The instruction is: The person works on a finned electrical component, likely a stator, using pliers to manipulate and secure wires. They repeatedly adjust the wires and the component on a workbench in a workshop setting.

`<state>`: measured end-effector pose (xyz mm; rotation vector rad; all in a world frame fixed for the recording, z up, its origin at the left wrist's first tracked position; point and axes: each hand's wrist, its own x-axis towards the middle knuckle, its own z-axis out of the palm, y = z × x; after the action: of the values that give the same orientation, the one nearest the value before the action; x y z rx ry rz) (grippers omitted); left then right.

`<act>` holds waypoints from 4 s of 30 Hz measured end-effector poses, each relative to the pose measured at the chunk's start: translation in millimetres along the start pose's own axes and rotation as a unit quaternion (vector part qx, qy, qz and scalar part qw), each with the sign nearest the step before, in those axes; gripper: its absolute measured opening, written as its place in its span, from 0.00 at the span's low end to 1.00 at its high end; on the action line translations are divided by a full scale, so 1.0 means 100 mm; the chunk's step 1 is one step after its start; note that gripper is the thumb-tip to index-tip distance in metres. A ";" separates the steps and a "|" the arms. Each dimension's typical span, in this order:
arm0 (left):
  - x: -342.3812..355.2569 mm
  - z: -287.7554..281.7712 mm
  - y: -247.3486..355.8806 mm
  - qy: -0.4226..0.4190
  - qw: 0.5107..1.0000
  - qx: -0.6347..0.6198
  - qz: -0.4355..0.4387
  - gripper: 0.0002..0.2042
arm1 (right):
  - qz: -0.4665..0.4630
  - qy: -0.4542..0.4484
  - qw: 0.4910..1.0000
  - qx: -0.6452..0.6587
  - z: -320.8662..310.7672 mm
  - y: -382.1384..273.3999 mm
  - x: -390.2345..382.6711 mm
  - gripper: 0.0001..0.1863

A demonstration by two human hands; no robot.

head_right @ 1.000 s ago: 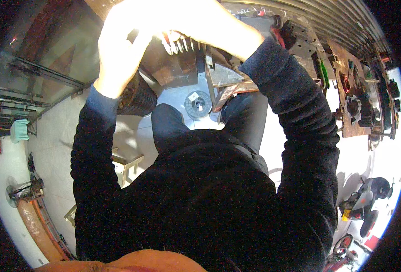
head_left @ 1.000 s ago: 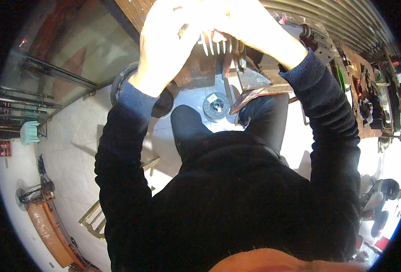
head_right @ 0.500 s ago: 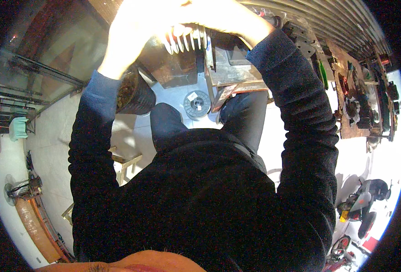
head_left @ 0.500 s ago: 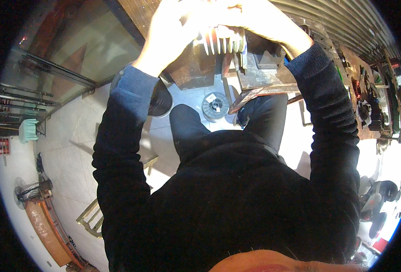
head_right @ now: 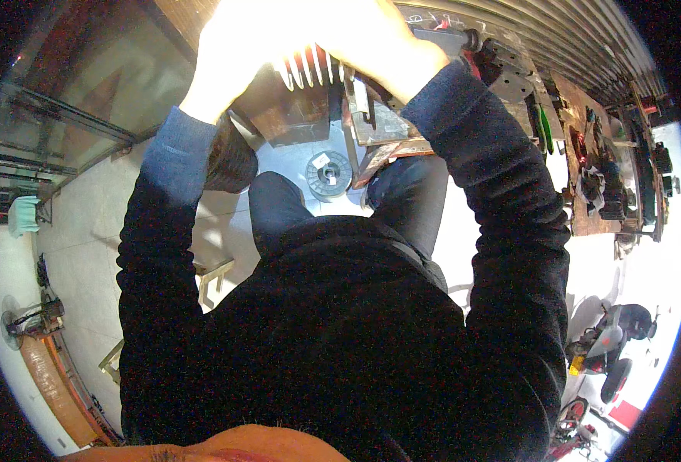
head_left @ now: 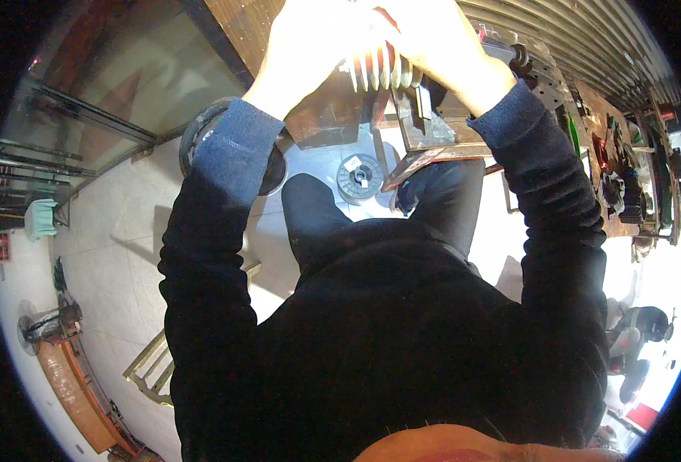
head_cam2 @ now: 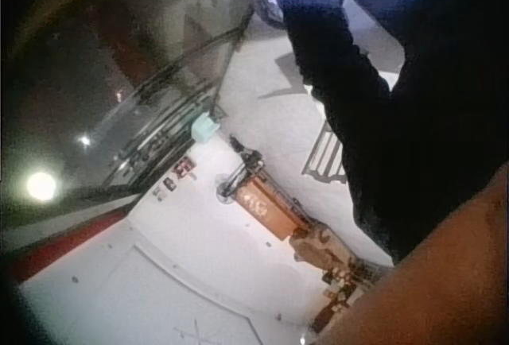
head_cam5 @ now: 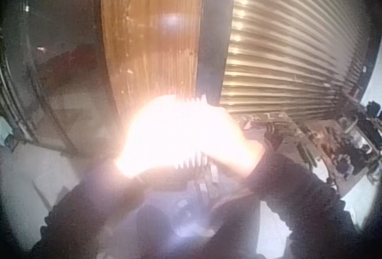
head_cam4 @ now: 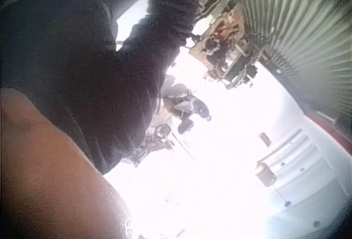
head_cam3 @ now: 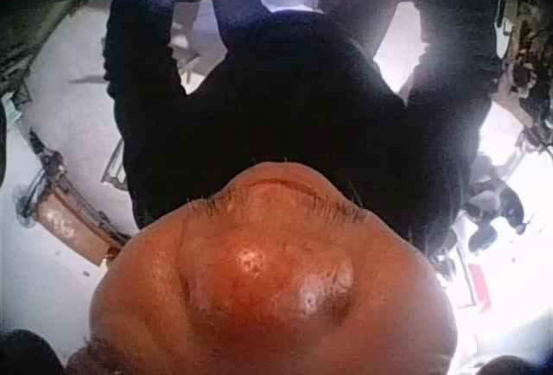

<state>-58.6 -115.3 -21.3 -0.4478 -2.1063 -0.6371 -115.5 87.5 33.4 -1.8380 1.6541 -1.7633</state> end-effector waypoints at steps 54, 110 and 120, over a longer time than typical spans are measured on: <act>0.01 0.04 -0.06 -0.019 0.993 -0.091 -0.074 0.27 | 0.052 -0.153 0.987 -0.009 -0.55 0.26 0.21 0.28; 0.18 0.11 -0.22 -0.095 0.971 -0.174 -0.131 0.33 | -0.041 0.091 0.892 -0.441 -0.12 -0.18 -0.84 0.15; -0.08 -0.07 0.03 -0.145 0.959 -0.200 -0.141 0.34 | 0.053 0.246 0.868 -0.428 -0.58 -0.49 -1.59 0.15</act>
<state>-48.5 -118.0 -23.7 -0.4900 -2.3437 -1.2415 -87.8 254.3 -16.2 -1.4996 3.0518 -1.6616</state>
